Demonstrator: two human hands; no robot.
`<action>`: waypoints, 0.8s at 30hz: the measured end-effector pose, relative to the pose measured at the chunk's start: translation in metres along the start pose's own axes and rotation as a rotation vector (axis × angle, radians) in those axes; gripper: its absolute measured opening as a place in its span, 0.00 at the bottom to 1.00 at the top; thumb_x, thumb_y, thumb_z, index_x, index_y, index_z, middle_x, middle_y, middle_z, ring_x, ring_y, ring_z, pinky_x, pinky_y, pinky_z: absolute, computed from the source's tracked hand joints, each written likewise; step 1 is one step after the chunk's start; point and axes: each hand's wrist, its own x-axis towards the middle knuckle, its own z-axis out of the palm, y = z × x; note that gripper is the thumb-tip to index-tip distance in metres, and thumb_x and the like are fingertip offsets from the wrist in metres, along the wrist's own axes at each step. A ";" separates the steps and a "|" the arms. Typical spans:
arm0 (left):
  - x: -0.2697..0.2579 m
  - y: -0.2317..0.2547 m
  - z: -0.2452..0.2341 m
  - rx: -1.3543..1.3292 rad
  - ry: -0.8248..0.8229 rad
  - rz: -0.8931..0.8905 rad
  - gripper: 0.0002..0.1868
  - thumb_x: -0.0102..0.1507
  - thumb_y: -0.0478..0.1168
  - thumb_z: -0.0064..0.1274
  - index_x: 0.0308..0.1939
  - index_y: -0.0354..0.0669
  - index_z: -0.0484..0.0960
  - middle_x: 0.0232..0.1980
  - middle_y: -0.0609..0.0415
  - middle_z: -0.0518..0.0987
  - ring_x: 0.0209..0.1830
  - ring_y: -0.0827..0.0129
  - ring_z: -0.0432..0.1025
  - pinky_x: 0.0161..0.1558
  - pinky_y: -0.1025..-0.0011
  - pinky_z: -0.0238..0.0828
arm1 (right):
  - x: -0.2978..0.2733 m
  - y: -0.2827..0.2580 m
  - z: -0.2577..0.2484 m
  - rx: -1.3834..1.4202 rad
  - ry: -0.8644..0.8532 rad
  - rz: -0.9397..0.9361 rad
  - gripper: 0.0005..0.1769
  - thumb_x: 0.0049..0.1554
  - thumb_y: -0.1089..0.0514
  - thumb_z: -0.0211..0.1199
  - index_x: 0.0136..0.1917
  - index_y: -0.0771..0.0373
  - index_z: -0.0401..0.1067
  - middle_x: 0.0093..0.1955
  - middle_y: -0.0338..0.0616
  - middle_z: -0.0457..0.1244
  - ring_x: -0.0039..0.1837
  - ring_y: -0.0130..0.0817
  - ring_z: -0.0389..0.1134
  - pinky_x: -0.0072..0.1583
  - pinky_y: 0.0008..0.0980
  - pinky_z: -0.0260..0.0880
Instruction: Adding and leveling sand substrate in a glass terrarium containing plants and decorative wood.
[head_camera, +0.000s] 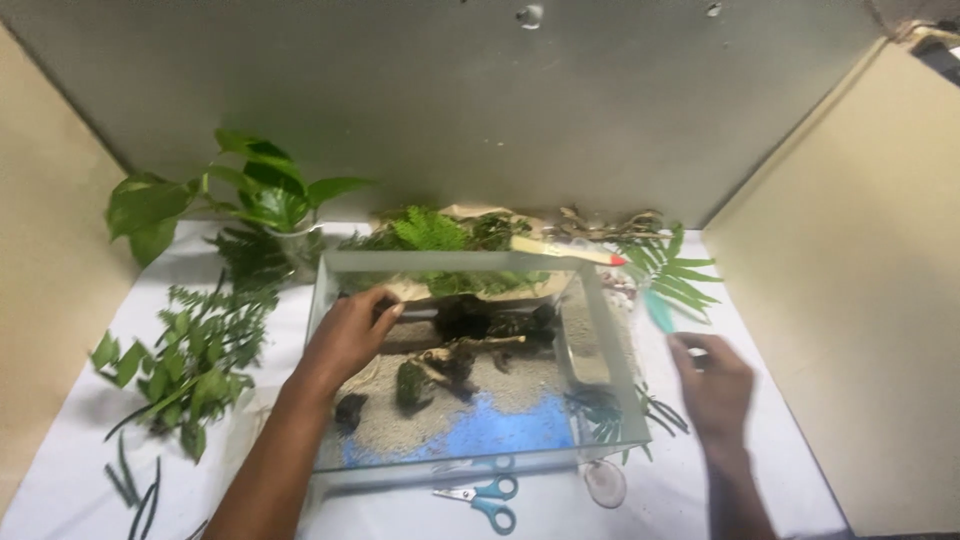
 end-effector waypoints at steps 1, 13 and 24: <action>-0.001 0.002 0.000 0.000 -0.005 0.009 0.15 0.71 0.46 0.48 0.58 0.49 0.82 0.51 0.53 0.87 0.44 0.62 0.82 0.45 0.63 0.76 | -0.003 0.013 0.018 -0.006 0.008 0.005 0.04 0.60 0.58 0.69 0.47 0.58 0.81 0.47 0.38 0.72 0.43 0.31 0.72 0.51 0.29 0.68; -0.012 0.008 -0.017 -0.037 -0.014 -0.069 0.15 0.71 0.52 0.47 0.55 0.57 0.85 0.26 0.57 0.80 0.18 0.72 0.61 0.30 0.72 0.56 | 0.028 0.026 0.075 -0.263 -0.380 0.404 0.11 0.58 0.47 0.65 0.51 0.50 0.81 0.56 0.46 0.65 0.63 0.42 0.65 0.59 0.46 0.69; -0.003 -0.039 0.002 0.372 -0.138 -0.059 0.15 0.67 0.58 0.47 0.58 0.77 0.79 0.58 0.77 0.86 0.41 0.73 0.86 0.46 0.67 0.83 | 0.152 0.166 0.180 -0.409 -0.853 0.003 0.14 0.61 0.65 0.58 0.51 0.50 0.81 0.50 0.36 0.74 0.50 0.31 0.73 0.54 0.29 0.73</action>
